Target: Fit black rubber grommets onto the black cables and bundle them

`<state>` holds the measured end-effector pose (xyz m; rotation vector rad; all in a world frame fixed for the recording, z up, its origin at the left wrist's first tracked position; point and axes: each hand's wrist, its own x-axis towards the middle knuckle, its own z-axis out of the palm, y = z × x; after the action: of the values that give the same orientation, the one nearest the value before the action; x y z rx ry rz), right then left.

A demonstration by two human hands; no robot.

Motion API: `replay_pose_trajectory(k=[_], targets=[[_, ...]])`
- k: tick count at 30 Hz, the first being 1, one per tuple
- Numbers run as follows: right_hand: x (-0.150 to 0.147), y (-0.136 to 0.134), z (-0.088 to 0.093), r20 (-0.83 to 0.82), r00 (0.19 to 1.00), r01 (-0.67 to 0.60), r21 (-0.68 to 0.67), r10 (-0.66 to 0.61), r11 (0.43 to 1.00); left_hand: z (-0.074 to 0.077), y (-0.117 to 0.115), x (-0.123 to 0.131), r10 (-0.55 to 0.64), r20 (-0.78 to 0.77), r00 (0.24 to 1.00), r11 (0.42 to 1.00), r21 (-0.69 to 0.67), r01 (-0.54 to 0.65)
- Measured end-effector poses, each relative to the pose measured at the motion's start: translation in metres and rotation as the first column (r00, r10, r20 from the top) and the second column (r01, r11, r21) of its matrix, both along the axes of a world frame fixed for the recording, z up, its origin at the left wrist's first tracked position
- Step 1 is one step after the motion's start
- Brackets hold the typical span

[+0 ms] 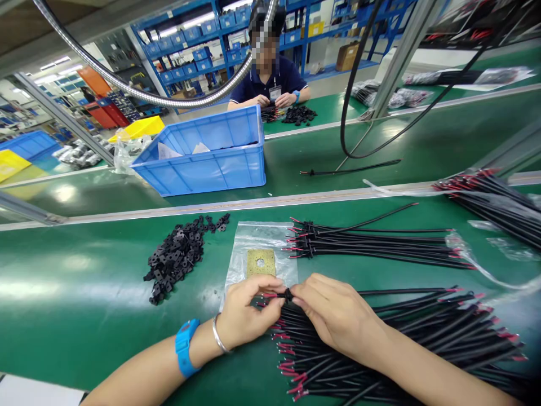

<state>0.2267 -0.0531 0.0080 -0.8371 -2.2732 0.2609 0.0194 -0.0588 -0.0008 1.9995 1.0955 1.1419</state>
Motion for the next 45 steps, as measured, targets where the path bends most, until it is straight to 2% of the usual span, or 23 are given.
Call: replay_pose_trajectory(k=[6, 8, 10, 12, 15, 18, 20, 25, 32, 39, 42, 45], targets=[[0.005, 0.008, 0.0, 0.022, 1.0, -0.009, 0.033, 0.008, 0.999, 0.002, 0.002, 0.005, 0.013, -0.074, 0.997, 0.997, 0.08, -0.007], [0.015, 0.018, 0.0, 0.073, 0.997, 0.024, 0.087, -0.03, 0.996, 0.007, 0.013, 0.0, 0.008, -0.166, 0.986, 0.995, 0.1, 0.009], [0.026, 0.029, -0.001, 0.16, 0.98, 0.098, 0.122, -0.117, 0.988, 0.012, 0.03, -0.013, 0.065, -0.308, 0.949, 0.986, 0.165, -0.014], [0.036, 0.038, -0.005, 0.292, 0.925, 0.214, 0.126, -0.242, 0.969, 0.014, 0.051, -0.035, 0.22, -0.438, 0.871, 0.957, 0.271, -0.106], [0.041, 0.044, -0.013, 0.451, 0.819, 0.34, 0.116, -0.355, 0.933, 0.012, 0.08, -0.078, 0.458, -0.603, 0.653, 0.886, 0.37, -0.28], [0.037, 0.043, -0.021, 0.488, 0.789, 0.38, 0.09, -0.374, 0.92, 0.005, 0.098, -0.116, 0.525, -0.724, 0.448, 0.847, 0.389, -0.363], [0.034, 0.041, -0.024, 0.498, 0.779, 0.401, 0.075, -0.383, 0.913, 0.002, 0.104, -0.131, 0.504, -0.767, 0.398, 0.85, 0.361, -0.383], [0.037, 0.038, -0.02, 0.511, 0.778, 0.401, 0.042, -0.364, 0.915, 0.001, 0.11, -0.136, 0.495, -0.773, 0.397, 0.852, 0.341, -0.397], [0.044, 0.032, -0.008, 0.513, 0.819, 0.334, -0.063, -0.257, 0.94, 0.006, 0.108, -0.132, 0.528, -0.759, 0.38, 0.828, 0.362, -0.428], [0.047, 0.043, -0.016, 0.488, 0.838, 0.328, -0.095, -0.243, 0.94, 0.012, 0.104, -0.129, 0.5, -0.786, 0.363, 0.839, 0.336, -0.427], [0.05, 0.044, -0.019, 0.47, 0.849, 0.326, -0.104, -0.242, 0.94, 0.013, 0.102, -0.129, 0.495, -0.782, 0.379, 0.841, 0.322, -0.435], [0.051, 0.039, -0.012, 0.461, 0.862, 0.294, -0.119, -0.21, 0.948, 0.014, 0.101, -0.13, 0.496, -0.763, 0.414, 0.841, 0.305, -0.446]])
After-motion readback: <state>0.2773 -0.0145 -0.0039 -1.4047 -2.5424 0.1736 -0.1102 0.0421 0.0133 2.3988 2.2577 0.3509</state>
